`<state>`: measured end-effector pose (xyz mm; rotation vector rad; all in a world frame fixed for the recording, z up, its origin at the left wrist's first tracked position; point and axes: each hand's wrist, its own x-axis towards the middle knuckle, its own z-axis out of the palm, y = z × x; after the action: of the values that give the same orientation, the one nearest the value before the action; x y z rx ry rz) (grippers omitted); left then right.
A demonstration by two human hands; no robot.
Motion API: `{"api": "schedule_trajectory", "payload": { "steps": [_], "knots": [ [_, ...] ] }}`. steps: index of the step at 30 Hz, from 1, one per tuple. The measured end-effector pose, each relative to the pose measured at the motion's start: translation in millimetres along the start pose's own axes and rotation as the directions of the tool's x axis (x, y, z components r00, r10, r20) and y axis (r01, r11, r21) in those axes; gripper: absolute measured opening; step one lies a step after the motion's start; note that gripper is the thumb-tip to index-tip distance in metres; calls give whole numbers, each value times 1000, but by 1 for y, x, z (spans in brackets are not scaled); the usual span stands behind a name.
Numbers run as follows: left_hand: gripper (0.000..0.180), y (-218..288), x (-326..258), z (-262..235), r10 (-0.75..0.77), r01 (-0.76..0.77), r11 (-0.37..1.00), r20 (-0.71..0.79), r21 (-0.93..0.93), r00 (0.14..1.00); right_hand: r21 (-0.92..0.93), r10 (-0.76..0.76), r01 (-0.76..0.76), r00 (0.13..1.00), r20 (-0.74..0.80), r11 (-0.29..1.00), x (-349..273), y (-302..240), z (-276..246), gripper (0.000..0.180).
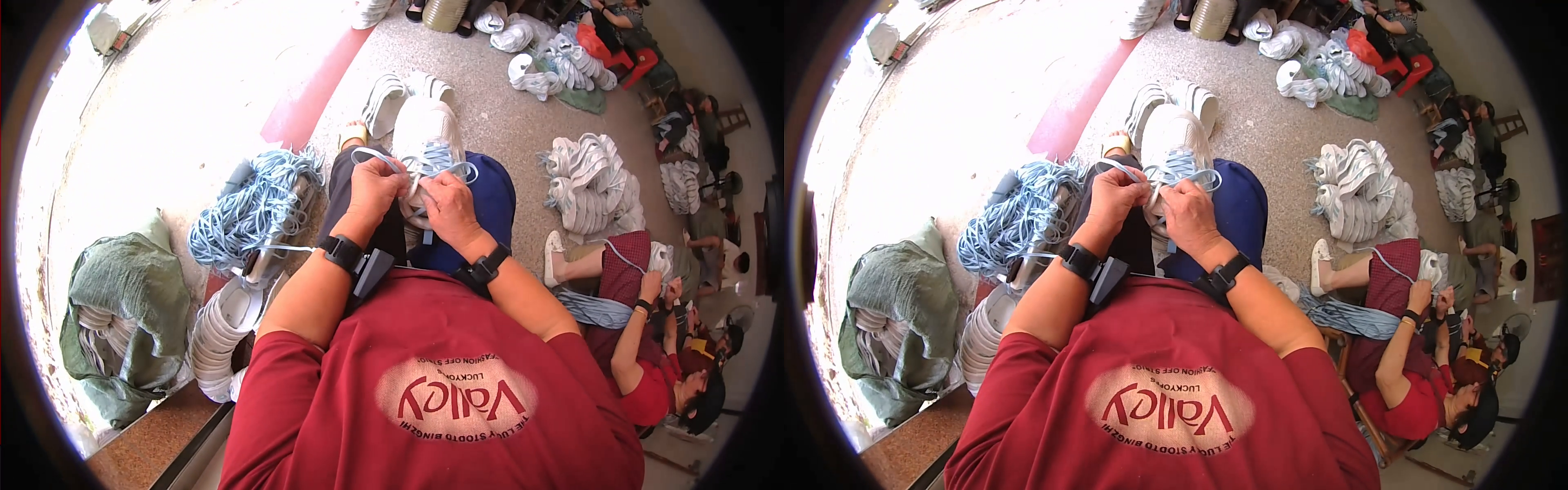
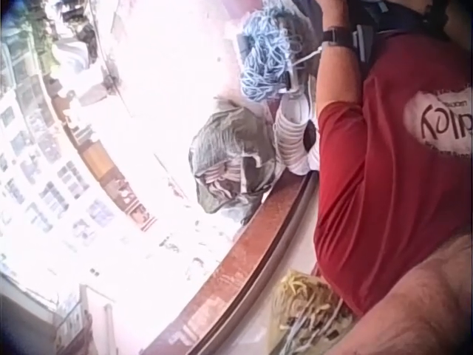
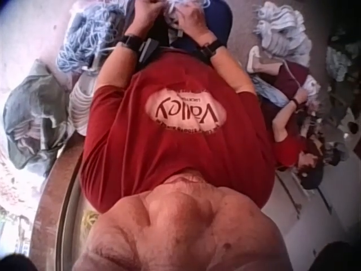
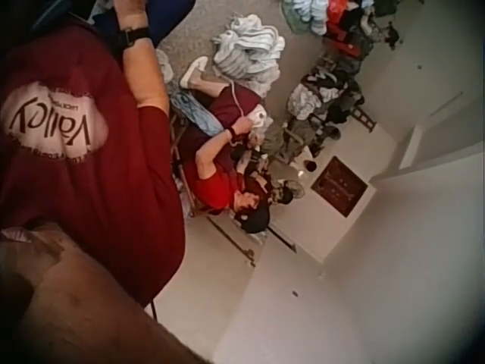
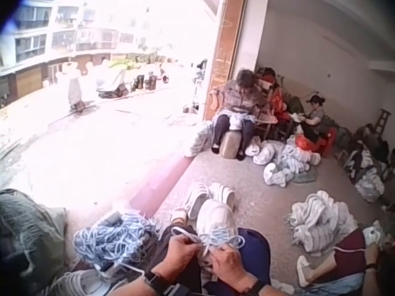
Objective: Insert laces into a white athletic shoe and tie them.
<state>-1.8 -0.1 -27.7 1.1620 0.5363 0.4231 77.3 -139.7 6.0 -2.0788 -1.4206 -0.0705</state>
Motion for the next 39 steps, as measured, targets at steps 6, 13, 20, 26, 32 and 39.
{"api": "schedule_trajectory", "payload": {
  "steps": [6, 13, 20, 26, 32, 39],
  "knots": [
    [10, 5, 1, 3, 231, -157, 789, -50, 594, 972, 1, -17, 17, 1000, 6, 1000, -2, 6, 2, 21],
    [17, 9, -23, 22, 463, -347, 224, 214, 911, 860, 16, -50, 51, 998, -29, 999, -1, 6, 3, 20],
    [13, 12, -34, 21, 416, -341, 254, 216, 905, 883, -115, -50, 38, 993, -108, 993, 8, 1, 14, 10],
    [24, 5, -24, 8, 352, -241, 554, 39, 797, 935, -114, -173, 171, 985, -6, 979, -2, 2, -2, 4],
    [43, 0, -20, 11, 297, -219, 786, -42, 579, 954, -121, -267, 318, 909, 320, 940, -37, 6, -22, 6],
    [40, 9, -16, 8, 188, -153, 904, -50, 399, 981, -278, -267, 322, 938, 219, 905, -25, 2, -3, 5]
  ]
}}
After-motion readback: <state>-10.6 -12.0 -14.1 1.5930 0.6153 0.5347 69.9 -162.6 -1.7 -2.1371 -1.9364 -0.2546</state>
